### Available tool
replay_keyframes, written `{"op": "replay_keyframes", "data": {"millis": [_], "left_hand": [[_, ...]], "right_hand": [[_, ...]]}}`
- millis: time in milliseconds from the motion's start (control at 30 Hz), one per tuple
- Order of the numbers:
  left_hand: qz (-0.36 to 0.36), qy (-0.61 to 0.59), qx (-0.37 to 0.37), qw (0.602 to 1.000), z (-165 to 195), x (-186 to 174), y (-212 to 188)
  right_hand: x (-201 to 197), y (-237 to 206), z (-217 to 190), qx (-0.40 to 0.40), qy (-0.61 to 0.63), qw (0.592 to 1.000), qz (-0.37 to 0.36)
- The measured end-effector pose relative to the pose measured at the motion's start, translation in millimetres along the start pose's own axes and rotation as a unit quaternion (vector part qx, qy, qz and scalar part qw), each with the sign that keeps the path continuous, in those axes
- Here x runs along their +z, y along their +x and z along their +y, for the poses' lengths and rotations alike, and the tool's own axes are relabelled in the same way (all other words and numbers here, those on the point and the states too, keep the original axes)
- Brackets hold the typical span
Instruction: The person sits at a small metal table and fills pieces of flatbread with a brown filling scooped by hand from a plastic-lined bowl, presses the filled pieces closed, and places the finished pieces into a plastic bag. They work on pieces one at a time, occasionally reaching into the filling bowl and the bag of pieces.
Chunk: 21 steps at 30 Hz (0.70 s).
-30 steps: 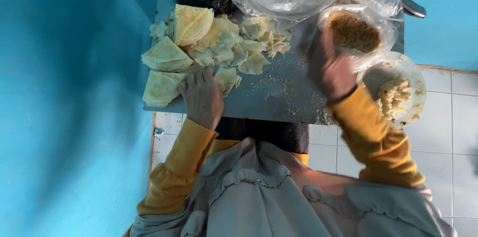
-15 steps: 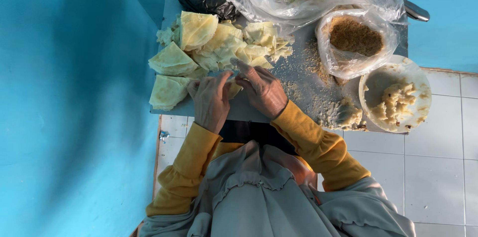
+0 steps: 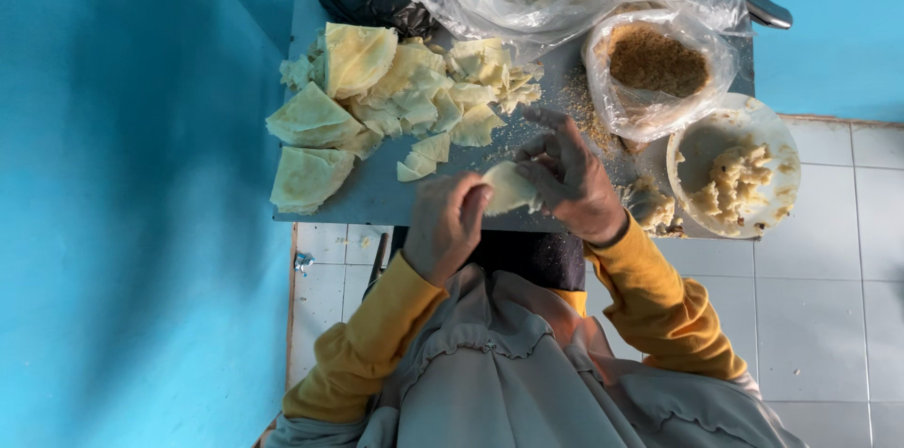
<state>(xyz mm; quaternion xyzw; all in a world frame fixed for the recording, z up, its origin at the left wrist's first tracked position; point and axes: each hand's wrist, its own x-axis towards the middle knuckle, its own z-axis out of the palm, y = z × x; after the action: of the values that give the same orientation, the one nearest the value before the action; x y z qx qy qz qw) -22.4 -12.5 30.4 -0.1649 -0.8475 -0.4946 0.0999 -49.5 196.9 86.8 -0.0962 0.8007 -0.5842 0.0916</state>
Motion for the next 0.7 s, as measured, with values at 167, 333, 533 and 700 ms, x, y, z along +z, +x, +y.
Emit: {"op": "replay_keyframes", "data": {"millis": [167, 333, 533, 700], "left_hand": [[-0.074, 0.128, 0.013, 0.989, 3, 18, -15], [-0.061, 0.193, 0.206, 0.958, -5, 7, -25], [-0.075, 0.157, 0.24, 0.955, -19, 20, -34], [-0.076, 0.171, 0.257, 0.948, -30, 26, -37]], "right_hand": [[-12, -20, 33, -0.199, -0.322, 0.923, 0.068], [-52, -76, 33, -0.071, -0.316, 0.925, 0.198], [-55, -139, 47, -0.017, -0.506, 0.821, 0.265], [-26, -148, 72, 0.038, -0.549, 0.795, 0.254]]}}
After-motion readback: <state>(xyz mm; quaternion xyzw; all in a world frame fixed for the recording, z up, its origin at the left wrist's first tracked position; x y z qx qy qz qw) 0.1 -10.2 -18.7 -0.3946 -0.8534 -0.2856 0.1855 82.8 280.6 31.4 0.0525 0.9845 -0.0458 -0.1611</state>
